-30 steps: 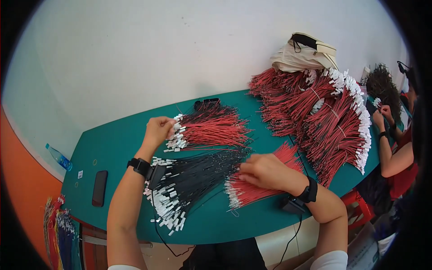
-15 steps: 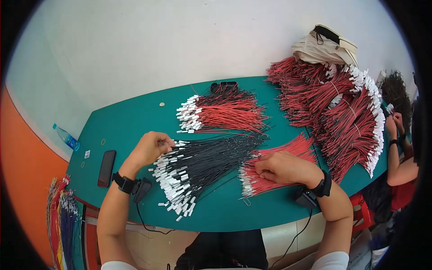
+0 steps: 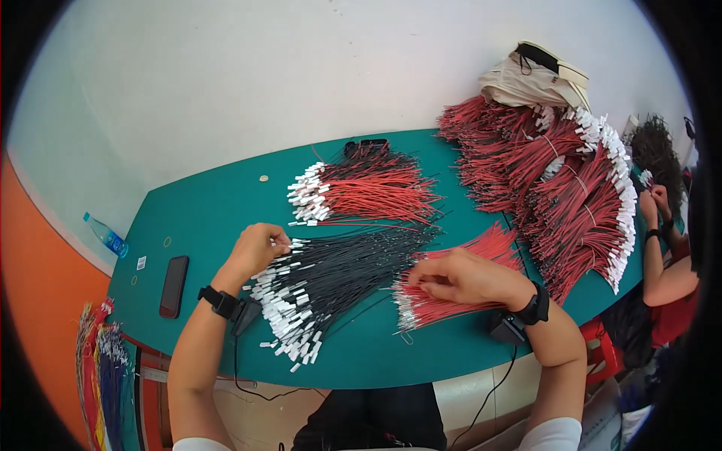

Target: The person is manually inserting red and black wires into small white plastic connectors at a workbench.

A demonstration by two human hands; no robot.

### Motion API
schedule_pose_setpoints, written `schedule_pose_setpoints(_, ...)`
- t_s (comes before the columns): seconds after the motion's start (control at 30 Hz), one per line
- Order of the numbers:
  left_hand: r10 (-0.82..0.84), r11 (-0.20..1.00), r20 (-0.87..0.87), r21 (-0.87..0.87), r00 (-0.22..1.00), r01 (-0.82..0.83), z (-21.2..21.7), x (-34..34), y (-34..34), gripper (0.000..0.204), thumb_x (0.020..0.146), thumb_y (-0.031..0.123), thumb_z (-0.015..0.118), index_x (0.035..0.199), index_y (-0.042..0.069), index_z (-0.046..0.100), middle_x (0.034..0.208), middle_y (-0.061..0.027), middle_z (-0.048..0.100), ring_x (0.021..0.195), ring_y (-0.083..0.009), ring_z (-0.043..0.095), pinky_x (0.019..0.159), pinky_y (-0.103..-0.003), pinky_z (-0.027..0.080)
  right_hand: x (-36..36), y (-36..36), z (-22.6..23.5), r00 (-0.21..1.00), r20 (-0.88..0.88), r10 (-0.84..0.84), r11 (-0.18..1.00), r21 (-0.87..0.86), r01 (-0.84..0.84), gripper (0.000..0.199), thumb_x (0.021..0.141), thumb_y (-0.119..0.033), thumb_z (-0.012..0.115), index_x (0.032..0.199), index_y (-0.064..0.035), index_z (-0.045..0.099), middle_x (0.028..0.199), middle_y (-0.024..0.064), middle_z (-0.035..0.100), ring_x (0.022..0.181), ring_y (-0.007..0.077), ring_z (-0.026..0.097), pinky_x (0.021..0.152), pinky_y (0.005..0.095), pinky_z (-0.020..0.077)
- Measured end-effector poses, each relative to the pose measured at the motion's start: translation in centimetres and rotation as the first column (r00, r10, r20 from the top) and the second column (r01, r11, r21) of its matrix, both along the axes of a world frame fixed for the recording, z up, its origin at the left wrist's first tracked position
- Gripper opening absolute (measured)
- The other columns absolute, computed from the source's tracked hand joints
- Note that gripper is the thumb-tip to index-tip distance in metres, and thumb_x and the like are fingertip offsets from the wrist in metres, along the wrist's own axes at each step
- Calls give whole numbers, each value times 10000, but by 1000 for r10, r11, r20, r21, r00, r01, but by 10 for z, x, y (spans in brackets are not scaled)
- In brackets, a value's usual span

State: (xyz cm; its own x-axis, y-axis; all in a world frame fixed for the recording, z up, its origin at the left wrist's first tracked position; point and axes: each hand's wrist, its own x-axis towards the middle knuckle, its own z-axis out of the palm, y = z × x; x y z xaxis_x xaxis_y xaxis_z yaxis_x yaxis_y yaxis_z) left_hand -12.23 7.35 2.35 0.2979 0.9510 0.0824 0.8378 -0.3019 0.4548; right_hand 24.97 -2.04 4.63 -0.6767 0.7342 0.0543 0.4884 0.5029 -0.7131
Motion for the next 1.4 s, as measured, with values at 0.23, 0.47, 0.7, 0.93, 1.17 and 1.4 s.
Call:
schedule_pose_setpoints(0.23,44,991,309,106,950,-80,27,0,-6,69,835,56,709,838,-7,681,795,-80,696,650,-129,600,599,-276,492,-3,5,-12,975,-224,-16,998,61,30,105,880,-62,609,981,-33,611,731,110,622,583,201,562,556,324,444)
schedule_pose_setpoints(0.47,12,979,878,-108,478,173,48,70,-42,56,882,48,664,885,2,632,871,-137,702,726,-167,669,661,-276,554,-6,-6,-7,935,-333,-123,989,41,145,85,880,-74,678,938,-14,686,798,73,668,686,137,615,613,261,475)
schedule_pose_setpoints(0.7,161,798,922,-331,351,503,-1,129,-62,116,843,6,704,928,-4,625,908,-141,697,806,-172,678,755,-275,560,-7,-9,3,939,-326,-106,973,162,166,85,864,-57,690,940,-19,698,763,88,668,652,130,620,569,254,464)
schedule_pose_setpoints(0.93,212,790,927,-349,310,504,-12,129,-67,158,815,-24,726,951,-14,646,924,-108,694,839,-140,665,800,-255,540,-11,-7,-9,911,-374,-175,948,186,258,71,847,-35,692,914,-13,686,744,86,660,605,155,610,532,271,453)
schedule_pose_setpoints(1.17,198,785,912,-367,359,500,-14,124,-70,195,817,-26,724,1002,-17,662,934,-89,694,845,-124,658,802,-245,531,-13,-4,-16,926,-339,-165,913,302,273,46,835,-24,693,875,-16,671,760,91,668,638,204,631,552,287,470)
schedule_pose_setpoints(1.4,182,808,925,-335,335,485,-17,125,-69,195,816,-34,721,1003,-19,667,932,-83,695,836,-123,657,799,-243,528,-13,-3,-16,926,-346,-149,892,358,277,42,831,-27,690,866,-18,670,743,89,656,625,208,619,540,293,458)
